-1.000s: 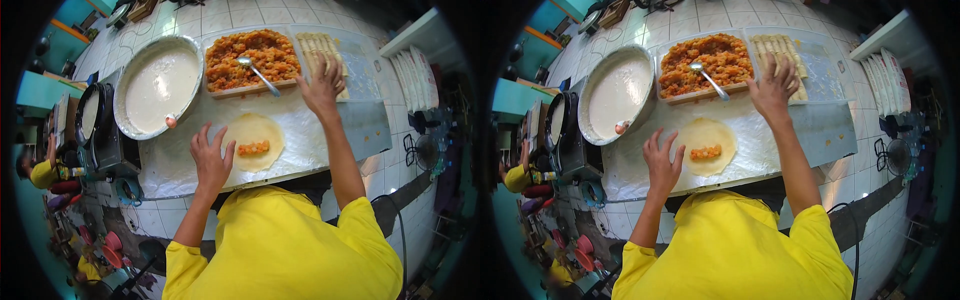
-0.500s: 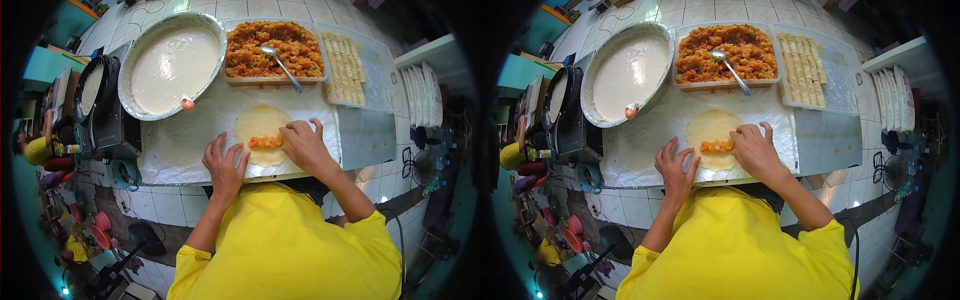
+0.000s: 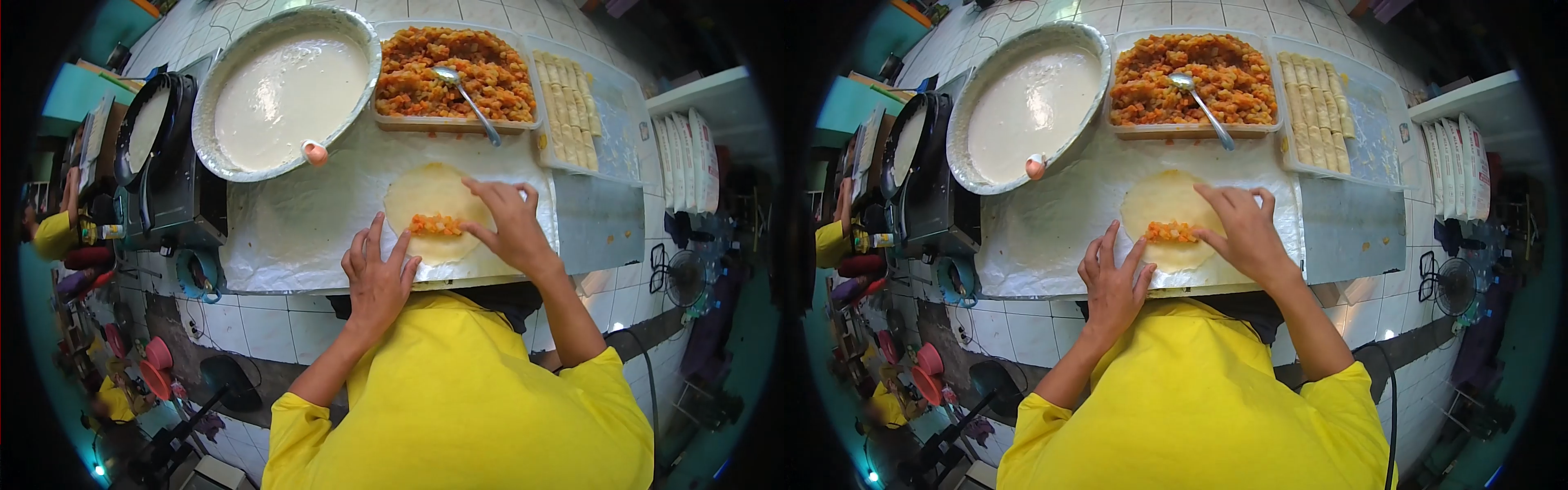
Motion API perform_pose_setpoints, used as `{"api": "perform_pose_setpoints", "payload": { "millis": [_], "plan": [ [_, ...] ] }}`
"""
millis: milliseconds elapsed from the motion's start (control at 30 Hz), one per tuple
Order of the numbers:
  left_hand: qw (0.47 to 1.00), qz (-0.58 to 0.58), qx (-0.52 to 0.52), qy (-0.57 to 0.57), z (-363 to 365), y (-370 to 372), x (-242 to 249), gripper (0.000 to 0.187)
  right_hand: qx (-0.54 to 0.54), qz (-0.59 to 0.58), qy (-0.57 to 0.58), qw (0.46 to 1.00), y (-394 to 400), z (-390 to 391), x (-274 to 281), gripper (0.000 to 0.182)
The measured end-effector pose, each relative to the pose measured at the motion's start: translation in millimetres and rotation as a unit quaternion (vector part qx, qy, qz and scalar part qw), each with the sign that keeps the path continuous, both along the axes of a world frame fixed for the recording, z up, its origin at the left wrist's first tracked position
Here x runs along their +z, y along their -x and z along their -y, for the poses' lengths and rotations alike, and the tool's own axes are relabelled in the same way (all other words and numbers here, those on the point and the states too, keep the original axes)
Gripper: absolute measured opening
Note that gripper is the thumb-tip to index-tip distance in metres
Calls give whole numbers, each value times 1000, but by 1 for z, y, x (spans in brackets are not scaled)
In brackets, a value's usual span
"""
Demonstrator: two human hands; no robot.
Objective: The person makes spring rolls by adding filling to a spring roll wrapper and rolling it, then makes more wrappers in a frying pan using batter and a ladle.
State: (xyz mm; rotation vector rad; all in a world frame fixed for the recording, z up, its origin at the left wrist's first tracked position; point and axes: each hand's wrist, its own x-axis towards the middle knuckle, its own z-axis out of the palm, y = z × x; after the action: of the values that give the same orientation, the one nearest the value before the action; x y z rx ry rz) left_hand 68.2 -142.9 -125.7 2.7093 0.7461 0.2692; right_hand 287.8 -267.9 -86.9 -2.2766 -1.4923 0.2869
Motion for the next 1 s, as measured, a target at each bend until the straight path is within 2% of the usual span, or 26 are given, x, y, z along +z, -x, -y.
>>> {"api": "perform_pose_setpoints", "payload": {
  "millis": [133, 167, 200, 233, 267, 300, 333, 400, 533, 567, 633, 667, 733, 767, 800, 833, 867, 900, 933, 967, 1000],
  "plan": [
    [1000, 13, -2, 25, -6, 1, 0, 45, 41, -23, -43, 998, -9, -35, 11, 66],
    [1000, 14, -10, 21, -7, 0, -1, 44, -13, -166, -94, 981, -4, -48, 13, 64],
    [1000, 17, -10, 19, -6, 0, -1, 44, -66, -304, -144, 939, -1, -61, 14, 61],
    [999, 20, 2, 31, -5, 1, 0, 44, -66, -301, -147, 940, 2, -73, 11, 61],
    [999, 24, 14, 44, -5, 2, 1, 43, -146, -510, -195, 825, 4, -86, 3, 59],
    [999, 25, 12, 42, -4, 3, 1, 43, -214, -686, -230, 656, 6, -97, -2, 58],
    [998, 32, 19, 47, -3, 3, 2, 42, -213, -685, -233, 656, 6, -109, -2, 58],
    [998, 38, 27, 51, -1, 3, 3, 41, -305, -751, -276, 517, 4, -130, -3, 55],
    [996, 60, 33, 61, 2, 4, 8, 39, -366, -735, -321, 473, -2, -153, -23, 44],
    [995, 65, 36, 68, 2, 5, 9, 39, -365, -735, -319, 473, -1, -150, -27, 44],
    [994, 67, 40, 75, 0, 6, 8, 39, -325, -755, -346, 451, 6, -139, -22, 33],
    [993, 66, 39, 85, 1, 8, 7, 39, -326, -756, -342, 452, 11, -132, -20, 33],
    [995, 51, 36, 78, 3, 7, 5, 39, -288, -795, -234, 480, 16, -122, -5, 26],
    [996, 36, 31, 69, 4, 6, 4, 39, -289, -795, -232, 480, 13, -120, -2, 26],
    [996, 33, 33, 71, 5, 8, 3, 39, -179, -736, -167, 632, 11, -118, 0, 25],
    [998, 27, 24, 55, 5, 9, 2, 39, -59, -646, -95, 755, 10, -117, -1, 27],
    [999, 22, 15, 36, 5, 10, 2, 39, -58, -647, -94, 754, 6, -117, -6, 27],
    [999, 22, 15, 34, 3, 12, 3, 39, 91, -419, -44, 902, 3, -120, -9, 31],
    [999, 28, 11, 41, 1, 15, 4, 38, 230, -148, 10, 962, 1, -121, -11, 36],
    [998, 35, 7, 48, -1, 16, 6, 37, 290, -70, -6, 954, 4, -118, -14, 43],
    [998, 35, 7, 46, -5, 17, 7, 37, 291, -69, -8, 954, 4, -117, -15, 43]
  ]
}}
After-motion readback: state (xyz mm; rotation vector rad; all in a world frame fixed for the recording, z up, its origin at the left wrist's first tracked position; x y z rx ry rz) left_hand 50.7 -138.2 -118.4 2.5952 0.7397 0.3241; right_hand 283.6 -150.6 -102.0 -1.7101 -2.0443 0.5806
